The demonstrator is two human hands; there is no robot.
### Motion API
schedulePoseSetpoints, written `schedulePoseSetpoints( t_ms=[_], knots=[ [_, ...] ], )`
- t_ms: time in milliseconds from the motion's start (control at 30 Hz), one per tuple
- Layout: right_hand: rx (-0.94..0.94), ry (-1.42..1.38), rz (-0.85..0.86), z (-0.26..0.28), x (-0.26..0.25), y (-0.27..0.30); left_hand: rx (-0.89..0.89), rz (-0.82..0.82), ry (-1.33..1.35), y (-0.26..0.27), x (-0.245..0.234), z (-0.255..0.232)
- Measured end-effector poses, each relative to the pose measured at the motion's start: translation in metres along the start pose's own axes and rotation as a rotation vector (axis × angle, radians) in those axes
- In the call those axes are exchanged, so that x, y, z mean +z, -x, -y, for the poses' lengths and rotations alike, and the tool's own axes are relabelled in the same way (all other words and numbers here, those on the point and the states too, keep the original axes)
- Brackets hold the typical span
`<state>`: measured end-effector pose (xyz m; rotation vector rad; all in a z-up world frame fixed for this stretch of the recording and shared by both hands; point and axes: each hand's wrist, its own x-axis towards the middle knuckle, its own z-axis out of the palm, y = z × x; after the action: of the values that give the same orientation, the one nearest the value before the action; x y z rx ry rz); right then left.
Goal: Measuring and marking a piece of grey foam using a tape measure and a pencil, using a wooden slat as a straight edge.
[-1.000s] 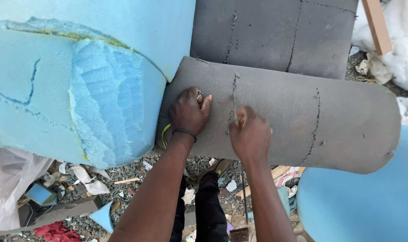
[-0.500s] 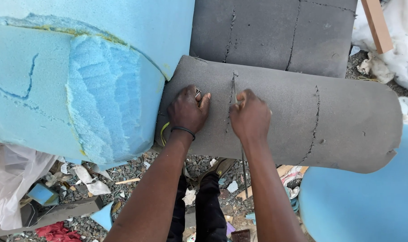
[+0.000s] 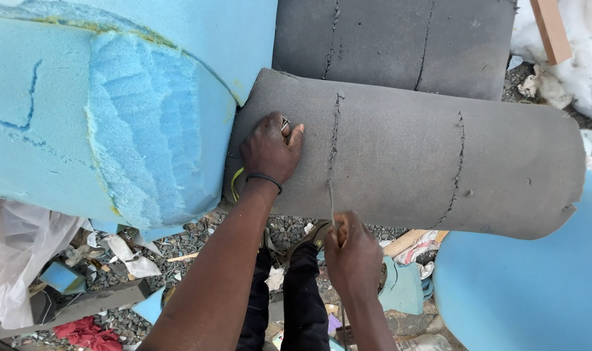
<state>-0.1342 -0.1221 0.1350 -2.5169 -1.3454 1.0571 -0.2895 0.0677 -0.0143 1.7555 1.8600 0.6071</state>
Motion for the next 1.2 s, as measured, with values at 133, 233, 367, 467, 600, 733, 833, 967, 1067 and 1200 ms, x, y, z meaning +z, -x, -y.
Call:
schedulePoseSetpoints(
  t_ms=[133,233,367,467,600,733,833,967,1067,1200],
  knots=[
    [-0.002,0.002,-0.045,0.01,0.002,-0.027,0.015,0.0,-0.014,0.0,-0.001,-0.001],
    [-0.083,-0.014,-0.132,0.005,0.013,-0.03,0.006,0.01,-0.033,0.001,-0.002,-0.001],
    [0.027,-0.007,-0.033,-0.017,0.037,0.007,0.018,0.001,-0.026,-0.001,-0.001,0.0],
    [0.032,0.0,-0.029,-0.043,0.057,0.035,0.033,-0.009,-0.037,0.001,0.0,0.0],
    [0.031,-0.052,-0.076,-0.026,0.042,0.031,0.053,-0.047,-0.045,0.0,0.005,0.004],
    [-0.027,-0.026,-0.133,-0.012,0.034,-0.008,0.043,-0.05,-0.041,0.0,0.005,0.003],
    [0.005,0.006,-0.112,-0.006,0.035,-0.008,0.069,-0.051,-0.049,-0.001,0.003,0.002],
    [0.017,-0.009,-0.054,-0.035,0.062,0.028,0.048,-0.07,-0.056,-0.002,0.001,0.002],
    [0.036,0.031,-0.031,-0.06,0.078,0.045,0.076,-0.056,-0.019,0.0,0.002,0.001],
    [-0.038,-0.012,-0.1,-0.046,0.064,0.03,0.077,-0.057,-0.016,0.0,0.004,0.002]
  ],
)
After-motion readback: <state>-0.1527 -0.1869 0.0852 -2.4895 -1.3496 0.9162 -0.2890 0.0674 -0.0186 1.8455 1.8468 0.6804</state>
